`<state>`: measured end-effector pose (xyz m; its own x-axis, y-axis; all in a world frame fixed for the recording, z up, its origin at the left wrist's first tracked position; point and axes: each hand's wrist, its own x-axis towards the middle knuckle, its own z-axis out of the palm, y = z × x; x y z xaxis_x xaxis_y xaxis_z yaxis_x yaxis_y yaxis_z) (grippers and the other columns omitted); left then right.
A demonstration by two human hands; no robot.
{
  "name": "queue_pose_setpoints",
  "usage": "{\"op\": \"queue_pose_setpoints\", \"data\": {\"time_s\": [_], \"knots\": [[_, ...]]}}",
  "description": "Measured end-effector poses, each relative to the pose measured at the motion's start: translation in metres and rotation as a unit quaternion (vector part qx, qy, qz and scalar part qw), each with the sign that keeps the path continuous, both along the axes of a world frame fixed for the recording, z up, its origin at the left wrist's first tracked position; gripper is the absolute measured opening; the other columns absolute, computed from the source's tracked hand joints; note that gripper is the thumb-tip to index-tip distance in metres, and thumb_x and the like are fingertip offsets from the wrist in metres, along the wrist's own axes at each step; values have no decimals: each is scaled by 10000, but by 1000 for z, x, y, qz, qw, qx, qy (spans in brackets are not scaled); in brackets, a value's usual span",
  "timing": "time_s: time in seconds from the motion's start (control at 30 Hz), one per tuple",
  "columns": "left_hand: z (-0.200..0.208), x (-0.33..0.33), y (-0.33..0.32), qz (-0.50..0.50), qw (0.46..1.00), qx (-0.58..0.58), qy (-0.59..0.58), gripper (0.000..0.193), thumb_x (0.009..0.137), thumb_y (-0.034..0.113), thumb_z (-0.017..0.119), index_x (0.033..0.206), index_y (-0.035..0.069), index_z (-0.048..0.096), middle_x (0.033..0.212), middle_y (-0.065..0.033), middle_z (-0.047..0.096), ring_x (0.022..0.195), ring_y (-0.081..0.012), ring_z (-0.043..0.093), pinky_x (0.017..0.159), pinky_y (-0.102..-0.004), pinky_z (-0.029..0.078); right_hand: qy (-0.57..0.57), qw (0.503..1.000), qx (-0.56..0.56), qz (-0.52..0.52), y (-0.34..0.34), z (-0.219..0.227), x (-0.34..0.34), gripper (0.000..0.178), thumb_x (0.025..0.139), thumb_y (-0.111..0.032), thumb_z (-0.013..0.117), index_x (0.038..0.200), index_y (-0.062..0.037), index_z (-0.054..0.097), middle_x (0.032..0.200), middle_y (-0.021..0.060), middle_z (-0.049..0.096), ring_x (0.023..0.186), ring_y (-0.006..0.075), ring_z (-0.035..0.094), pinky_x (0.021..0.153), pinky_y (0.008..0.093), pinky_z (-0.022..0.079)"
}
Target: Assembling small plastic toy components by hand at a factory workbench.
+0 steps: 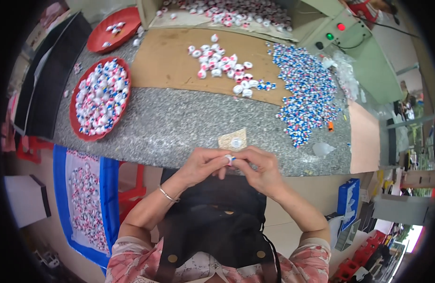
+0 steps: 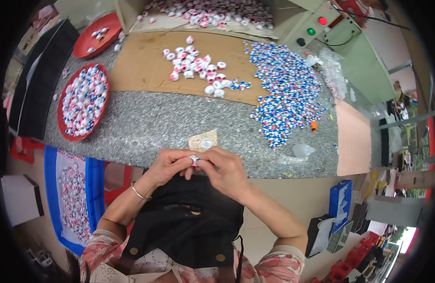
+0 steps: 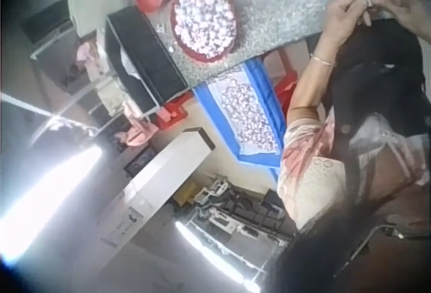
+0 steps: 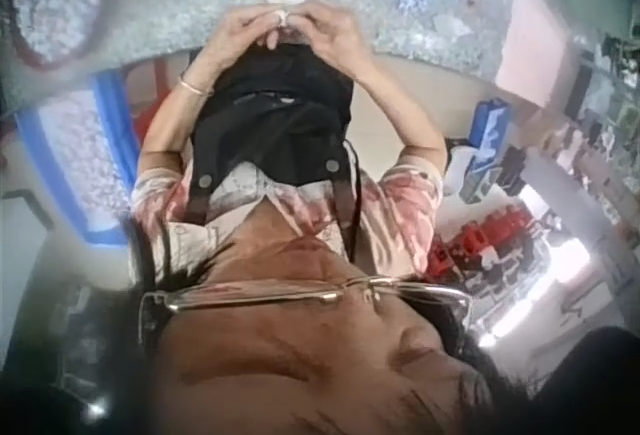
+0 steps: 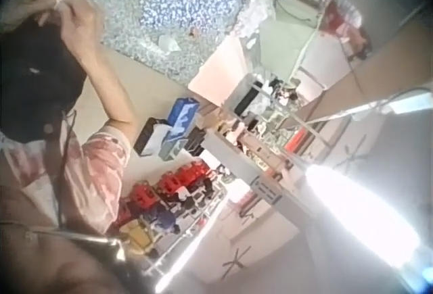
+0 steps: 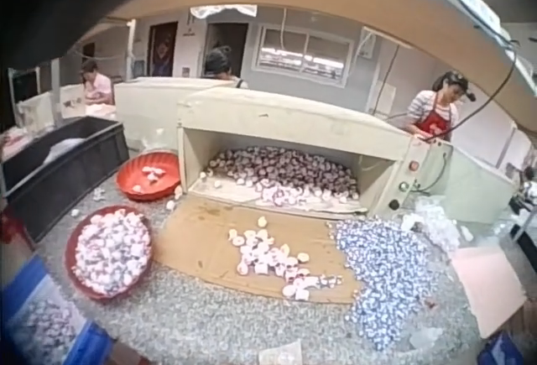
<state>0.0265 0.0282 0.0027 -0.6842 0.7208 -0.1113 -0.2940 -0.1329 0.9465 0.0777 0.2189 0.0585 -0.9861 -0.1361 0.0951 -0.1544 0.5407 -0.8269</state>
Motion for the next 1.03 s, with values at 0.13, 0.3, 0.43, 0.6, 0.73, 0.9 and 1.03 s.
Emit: {"op": "queue_pose_setpoints", "data": {"time_s": [0.13, 0.3, 0.43, 0.6, 0.73, 0.9, 1.03], "knots": [[15, -21, -26, 95, 986, -82, 105, 241, 907, 12, 601, 1137, -9, 671, 899, -43, 660, 709, -79, 574, 630, -226, 462, 33, 999, 9, -32, 19, -7, -5, 178, 842, -13, 691, 1019, -25, 705, 951, 132, 692, 857, 255, 674, 753, 325, 528], [54, -80, -122, 407, 713, -303, 484, 242, 847, 7, 660, 1088, 19, 671, 1014, -107, 674, 900, -216, 628, 791, -309, 484, 153, 942, 267, -134, 117, -27, -15, 203, 819, 22, 664, 1018, -12, 683, 958, 164, 666, 868, 344, 651, 735, 398, 526], [52, -129, -204, 406, 509, -467, 598, 311, 828, 40, 668, 1139, 31, 657, 1072, -149, 665, 1023, -309, 606, 885, -396, 471, 155, 939, 300, -63, 140, -46, -19, 180, 810, 29, 659, 988, 3, 665, 940, 172, 646, 843, 349, 640, 718, 411, 517], [57, -130, -170, 445, 418, -475, 634, 425, 798, 71, 684, 1217, 53, 621, 1261, -199, 577, 1116, -385, 554, 975, -456, 428, 144, 922, 358, -41, 135, -48, -13, 200, 800, 30, 651, 990, 2, 591, 930, 164, 604, 879, 353, 602, 774, 431, 488], [40, -112, -50, 276, 745, -274, 542, 239, 799, 62, 719, 1033, 66, 671, 1073, -148, 653, 960, -331, 646, 831, -400, 521, 139, 897, 419, 0, 129, -45, -13, 246, 784, 39, 646, 1005, -1, 546, 939, 159, 600, 899, 356, 583, 816, 437, 466], [2, -140, 60, 153, 792, -289, 516, 291, 794, 207, 722, 1014, 57, 605, 989, -152, 606, 926, -369, 624, 751, -478, 510, 92, 960, 263, -30, 99, -22, -9, 239, 773, 58, 647, 1001, 0, 604, 908, 163, 613, 833, 357, 628, 723, 428, 505], [-19, -158, 80, 95, 784, -323, 521, 345, 803, 217, 728, 1092, 68, 609, 1053, -174, 608, 1003, -366, 603, 842, -452, 486, 52, 951, 300, 56, 86, -28, 4, 271, 839, 32, 610, 1098, -35, 656, 928, 171, 623, 847, 342, 657, 725, 404, 536]]}}
